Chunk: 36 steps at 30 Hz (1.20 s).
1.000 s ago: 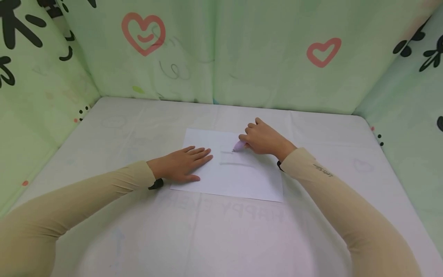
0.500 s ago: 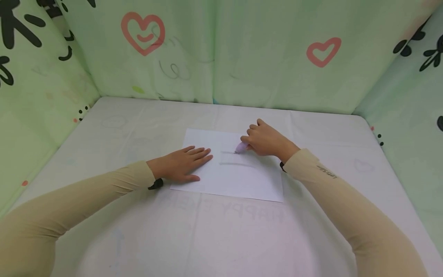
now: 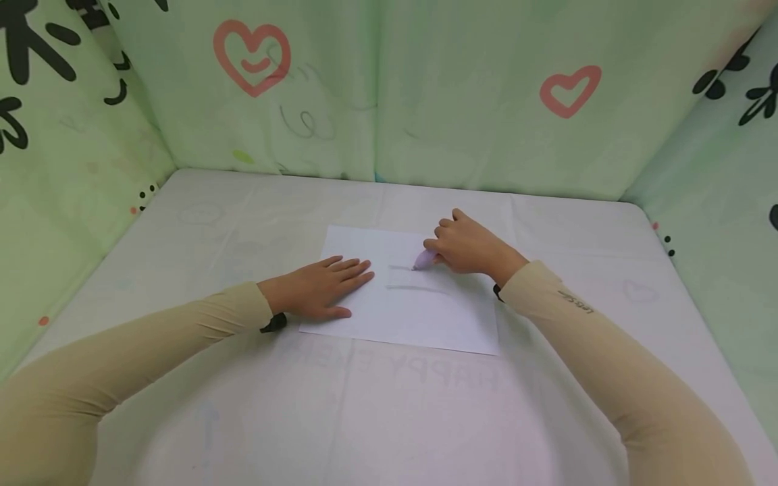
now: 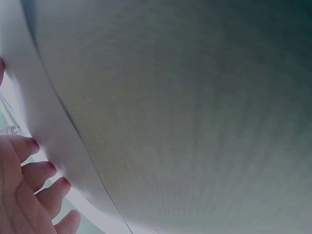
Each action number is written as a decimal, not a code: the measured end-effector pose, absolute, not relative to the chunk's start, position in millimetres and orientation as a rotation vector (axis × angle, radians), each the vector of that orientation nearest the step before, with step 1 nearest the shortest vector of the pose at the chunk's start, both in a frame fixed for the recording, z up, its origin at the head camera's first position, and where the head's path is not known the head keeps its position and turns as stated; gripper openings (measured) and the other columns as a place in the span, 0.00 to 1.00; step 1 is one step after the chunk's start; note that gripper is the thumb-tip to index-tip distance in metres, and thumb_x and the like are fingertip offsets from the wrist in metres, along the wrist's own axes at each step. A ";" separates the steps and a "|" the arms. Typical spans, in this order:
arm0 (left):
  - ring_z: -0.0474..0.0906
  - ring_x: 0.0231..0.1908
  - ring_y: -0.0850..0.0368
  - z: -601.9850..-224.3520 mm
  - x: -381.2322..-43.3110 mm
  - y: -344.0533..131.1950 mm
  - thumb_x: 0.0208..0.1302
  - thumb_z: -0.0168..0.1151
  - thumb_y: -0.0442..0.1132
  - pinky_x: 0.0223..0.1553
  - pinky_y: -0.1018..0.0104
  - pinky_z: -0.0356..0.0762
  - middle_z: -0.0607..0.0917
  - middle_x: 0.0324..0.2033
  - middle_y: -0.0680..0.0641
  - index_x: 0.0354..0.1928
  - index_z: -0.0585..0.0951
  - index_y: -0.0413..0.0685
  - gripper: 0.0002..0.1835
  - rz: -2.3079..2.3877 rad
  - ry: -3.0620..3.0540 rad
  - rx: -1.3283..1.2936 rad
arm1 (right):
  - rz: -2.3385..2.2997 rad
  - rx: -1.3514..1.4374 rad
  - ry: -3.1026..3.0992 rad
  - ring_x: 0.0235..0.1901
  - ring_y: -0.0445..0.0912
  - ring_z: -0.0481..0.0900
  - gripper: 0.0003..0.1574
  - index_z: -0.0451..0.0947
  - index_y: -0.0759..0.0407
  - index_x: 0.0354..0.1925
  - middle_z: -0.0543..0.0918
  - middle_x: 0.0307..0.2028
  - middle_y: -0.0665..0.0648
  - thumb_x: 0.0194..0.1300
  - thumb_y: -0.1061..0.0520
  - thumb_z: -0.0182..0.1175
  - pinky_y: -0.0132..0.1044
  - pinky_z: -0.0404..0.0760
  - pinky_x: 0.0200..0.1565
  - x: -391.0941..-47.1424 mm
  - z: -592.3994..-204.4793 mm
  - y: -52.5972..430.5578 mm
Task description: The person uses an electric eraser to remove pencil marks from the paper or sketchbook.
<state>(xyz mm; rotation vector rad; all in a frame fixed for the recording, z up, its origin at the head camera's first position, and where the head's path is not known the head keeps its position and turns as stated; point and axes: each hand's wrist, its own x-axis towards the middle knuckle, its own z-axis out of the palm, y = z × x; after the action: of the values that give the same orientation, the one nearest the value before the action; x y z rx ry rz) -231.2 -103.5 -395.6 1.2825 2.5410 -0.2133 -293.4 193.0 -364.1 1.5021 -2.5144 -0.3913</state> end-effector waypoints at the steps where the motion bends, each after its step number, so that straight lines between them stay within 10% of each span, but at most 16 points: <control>1: 0.45 0.74 0.49 -395.4 -231.3 -103.5 0.70 0.42 0.60 0.74 0.52 0.43 0.47 0.75 0.45 0.74 0.45 0.48 0.40 -0.215 2.540 1.282 | -0.388 1.502 -2.507 0.24 0.47 0.69 0.11 0.74 0.57 0.30 0.76 0.21 0.55 0.54 0.56 0.68 0.39 0.61 0.31 -293.8 -364.3 192.8; 36: 0.45 0.74 0.49 -397.0 -231.9 -104.6 0.70 0.43 0.60 0.74 0.52 0.43 0.47 0.74 0.45 0.74 0.46 0.48 0.40 -0.205 2.552 1.287 | -0.395 1.499 -2.497 0.24 0.48 0.70 0.11 0.76 0.57 0.31 0.77 0.21 0.56 0.54 0.55 0.68 0.39 0.61 0.32 -295.6 -363.2 187.4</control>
<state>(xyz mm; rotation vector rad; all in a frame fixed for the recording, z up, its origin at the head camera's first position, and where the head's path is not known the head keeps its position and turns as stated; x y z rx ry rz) -231.9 -104.6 -397.0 1.2875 2.5517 -0.2050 -295.6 187.4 -363.2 1.4992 -2.4967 -0.3950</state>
